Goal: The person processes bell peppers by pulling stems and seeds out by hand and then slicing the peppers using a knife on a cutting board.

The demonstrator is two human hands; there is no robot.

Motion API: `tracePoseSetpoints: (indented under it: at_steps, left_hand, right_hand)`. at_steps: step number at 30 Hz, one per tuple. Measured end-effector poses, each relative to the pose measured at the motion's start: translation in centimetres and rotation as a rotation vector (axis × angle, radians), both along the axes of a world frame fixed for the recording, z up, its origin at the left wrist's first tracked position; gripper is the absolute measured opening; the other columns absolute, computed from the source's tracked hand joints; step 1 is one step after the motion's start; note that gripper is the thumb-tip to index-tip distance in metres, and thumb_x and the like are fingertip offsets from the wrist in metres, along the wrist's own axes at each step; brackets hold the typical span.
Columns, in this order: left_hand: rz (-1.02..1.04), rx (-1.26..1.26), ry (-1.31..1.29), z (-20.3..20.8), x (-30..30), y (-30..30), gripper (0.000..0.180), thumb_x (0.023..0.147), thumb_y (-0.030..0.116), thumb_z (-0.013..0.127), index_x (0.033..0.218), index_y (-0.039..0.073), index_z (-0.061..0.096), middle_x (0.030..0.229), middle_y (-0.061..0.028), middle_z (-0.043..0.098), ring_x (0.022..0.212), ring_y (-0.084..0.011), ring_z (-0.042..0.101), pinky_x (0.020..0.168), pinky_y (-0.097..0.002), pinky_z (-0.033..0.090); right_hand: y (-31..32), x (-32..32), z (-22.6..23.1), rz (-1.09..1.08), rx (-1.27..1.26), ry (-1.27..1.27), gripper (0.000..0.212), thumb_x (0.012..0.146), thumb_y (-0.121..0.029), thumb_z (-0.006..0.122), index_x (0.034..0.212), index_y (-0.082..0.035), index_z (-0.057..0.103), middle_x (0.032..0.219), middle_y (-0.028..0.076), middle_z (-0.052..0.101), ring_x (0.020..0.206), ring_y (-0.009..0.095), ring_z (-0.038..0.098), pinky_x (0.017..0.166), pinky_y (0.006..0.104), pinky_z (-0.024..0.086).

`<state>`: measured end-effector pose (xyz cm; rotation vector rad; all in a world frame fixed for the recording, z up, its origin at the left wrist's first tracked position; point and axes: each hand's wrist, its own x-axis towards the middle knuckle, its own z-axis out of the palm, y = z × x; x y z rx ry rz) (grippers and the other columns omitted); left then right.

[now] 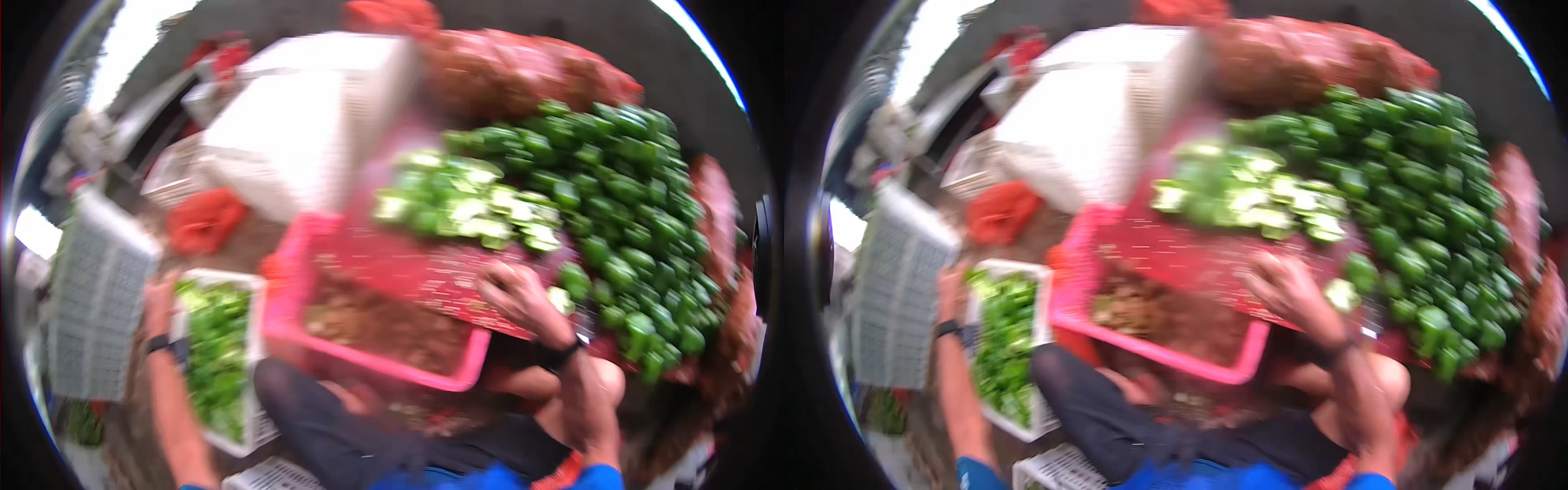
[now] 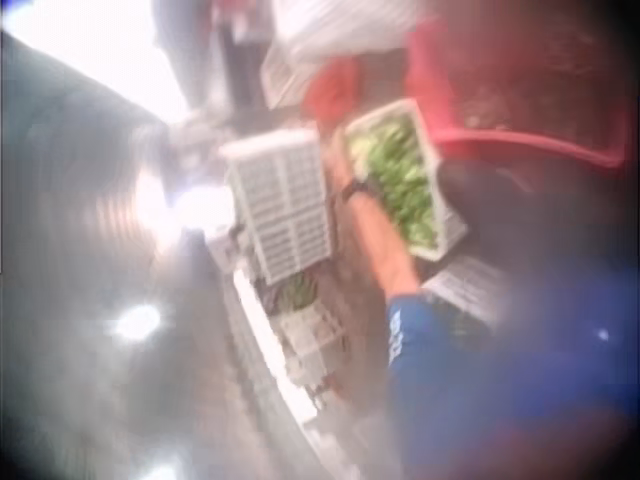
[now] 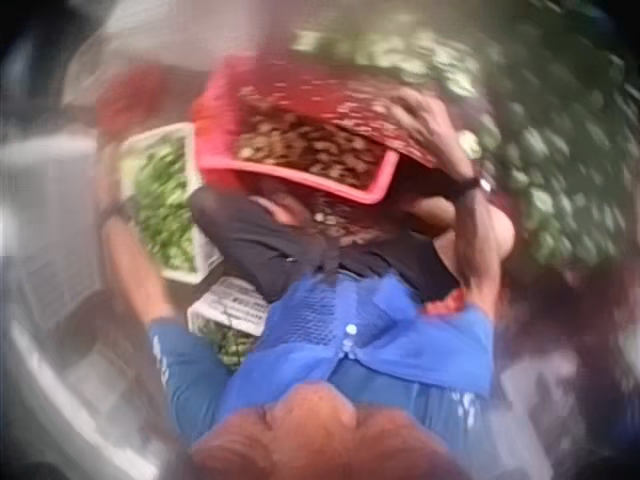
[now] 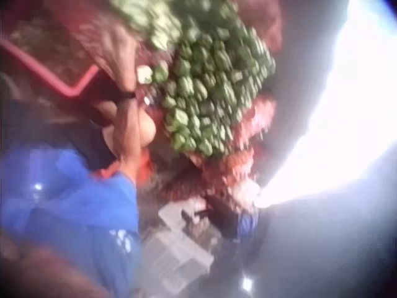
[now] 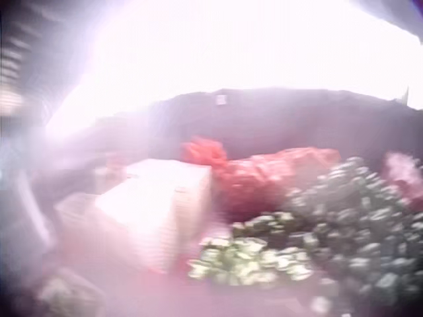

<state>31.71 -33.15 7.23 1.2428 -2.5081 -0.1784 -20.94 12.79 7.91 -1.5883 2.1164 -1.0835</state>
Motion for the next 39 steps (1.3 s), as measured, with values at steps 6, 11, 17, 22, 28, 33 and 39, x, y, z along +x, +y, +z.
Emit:
tracePoseSetpoints:
  at_steps: [6, 11, 17, 22, 28, 33, 39]
  left_hand:
    - [0.103, 0.624, 0.475, 6.1, -13.4, 10.7, 0.054, 0.093, 0.027, 0.065, 0.138, 0.0, 0.051, 0.12, -0.0141, 0.061, 0.095, -0.0186, 0.064, 0.064, -0.025, 0.054]
    - [-0.364, 0.844, 0.405, 10.1, -22.1, 26.3, 0.046, 0.083, 0.003, 0.064, 0.129, 0.001, 0.058, 0.106, -0.0106, 0.067, 0.092, -0.0158, 0.065, 0.08, -0.0289, 0.055]
    - [-0.664, 1.266, 0.225, 3.9, -27.5, 35.1, 0.048, 0.086, 0.012, 0.076, 0.128, -0.001, 0.058, 0.107, -0.0143, 0.069, 0.095, -0.0179, 0.068, 0.083, -0.0311, 0.056]
    - [-0.48, 1.672, 0.308, -2.6, -29.9, 36.9, 0.042, 0.095, 0.016, 0.068, 0.13, -0.003, 0.055, 0.098, -0.0104, 0.069, 0.089, -0.0151, 0.069, 0.07, -0.0257, 0.056]
    - [-0.291, 1.604, 0.572, -6.1, -30.9, 36.4, 0.05, 0.098, 0.027, 0.064, 0.133, -0.005, 0.048, 0.1, -0.0168, 0.066, 0.079, -0.0213, 0.07, 0.06, -0.0298, 0.06]
    - [-0.217, 1.644, 0.586, -6.3, -31.1, 35.4, 0.051, 0.1, 0.044, 0.057, 0.131, 0.004, 0.052, 0.101, -0.0087, 0.064, 0.083, -0.0191, 0.067, 0.054, -0.0317, 0.059]
    - [-0.201, 1.395, 0.937, -8.7, -30.2, 35.7, 0.033, 0.102, 0.033, 0.055, 0.12, 0.005, 0.06, 0.101, -0.0029, 0.063, 0.093, -0.0115, 0.058, 0.082, -0.0283, 0.048]
  right_hand:
    - [12.1, -13.4, -2.6, -0.645, 0.319, 0.539, 0.011, 0.08, -0.012, 0.062, 0.08, -0.003, 0.067, 0.077, 0.022, 0.067, 0.075, 0.041, 0.067, 0.069, 0.0481, 0.055]
    - [14.3, -10.2, -7.5, -0.594, 0.604, 0.346, 0.019, 0.074, -0.023, 0.065, 0.075, -0.004, 0.068, 0.076, 0.021, 0.068, 0.074, 0.04, 0.067, 0.071, 0.0488, 0.056]
    - [9.6, -5.5, -7.3, -0.645, 0.334, 0.062, 0.035, 0.088, -0.037, 0.06, 0.083, -0.004, 0.073, 0.073, 0.018, 0.07, 0.07, 0.035, 0.07, 0.067, 0.0456, 0.055]
    - [8.3, -4.1, -8.8, -0.506, 0.026, 0.073, 0.019, 0.085, -0.027, 0.066, 0.088, -0.011, 0.075, 0.086, 0.014, 0.072, 0.072, 0.032, 0.069, 0.071, 0.0423, 0.056]
    - [5.0, -1.9, -4.6, -0.433, 0.267, 0.089, 0.011, 0.081, -0.027, 0.071, 0.084, -0.017, 0.075, 0.083, 0.009, 0.072, 0.066, 0.029, 0.067, 0.065, 0.0437, 0.054]
    - [2.1, 3.2, -7.0, 0.191, -0.112, 0.085, 0.017, 0.083, -0.024, 0.068, 0.079, -0.01, 0.059, 0.076, 0.014, 0.062, 0.063, 0.032, 0.061, 0.056, 0.0445, 0.049]
    - [-0.4, 8.5, -7.2, -0.014, 0.089, 0.065, 0.028, 0.097, -0.029, 0.059, 0.081, -0.006, 0.055, 0.058, 0.009, 0.055, 0.048, 0.026, 0.056, 0.047, 0.0398, 0.046]
